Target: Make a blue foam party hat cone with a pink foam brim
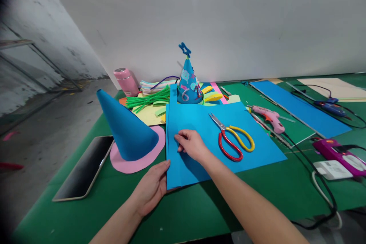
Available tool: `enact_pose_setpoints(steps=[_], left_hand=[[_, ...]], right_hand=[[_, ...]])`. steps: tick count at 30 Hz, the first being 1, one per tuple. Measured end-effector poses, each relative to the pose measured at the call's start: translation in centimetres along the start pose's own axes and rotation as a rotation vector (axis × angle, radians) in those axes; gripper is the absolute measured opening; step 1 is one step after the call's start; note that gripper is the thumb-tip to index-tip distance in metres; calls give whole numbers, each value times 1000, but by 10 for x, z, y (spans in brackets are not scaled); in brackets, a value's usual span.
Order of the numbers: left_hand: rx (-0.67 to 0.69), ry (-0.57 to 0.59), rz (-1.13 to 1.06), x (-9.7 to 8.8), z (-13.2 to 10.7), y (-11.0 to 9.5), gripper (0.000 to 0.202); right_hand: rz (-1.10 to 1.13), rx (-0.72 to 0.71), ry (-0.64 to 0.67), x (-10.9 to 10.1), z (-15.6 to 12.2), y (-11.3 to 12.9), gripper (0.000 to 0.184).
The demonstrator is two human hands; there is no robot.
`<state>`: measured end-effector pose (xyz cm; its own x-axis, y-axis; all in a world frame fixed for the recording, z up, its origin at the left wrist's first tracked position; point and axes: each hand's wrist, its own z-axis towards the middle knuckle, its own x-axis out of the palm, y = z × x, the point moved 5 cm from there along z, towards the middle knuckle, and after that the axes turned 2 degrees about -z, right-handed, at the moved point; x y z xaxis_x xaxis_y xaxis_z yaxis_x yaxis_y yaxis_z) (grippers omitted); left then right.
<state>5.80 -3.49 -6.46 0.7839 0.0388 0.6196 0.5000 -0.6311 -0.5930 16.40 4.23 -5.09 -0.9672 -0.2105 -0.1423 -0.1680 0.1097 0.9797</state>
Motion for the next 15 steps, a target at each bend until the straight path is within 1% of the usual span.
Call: enact_pose_setpoints(steps=[6, 15], left_hand=[[-15, 42, 43, 1, -1, 1, 21], [-25, 53, 52, 4, -2, 1, 25]], right_hand=[[-3, -13, 7, -1, 0, 2, 20], [-4, -25, 5, 2, 0, 1, 19]])
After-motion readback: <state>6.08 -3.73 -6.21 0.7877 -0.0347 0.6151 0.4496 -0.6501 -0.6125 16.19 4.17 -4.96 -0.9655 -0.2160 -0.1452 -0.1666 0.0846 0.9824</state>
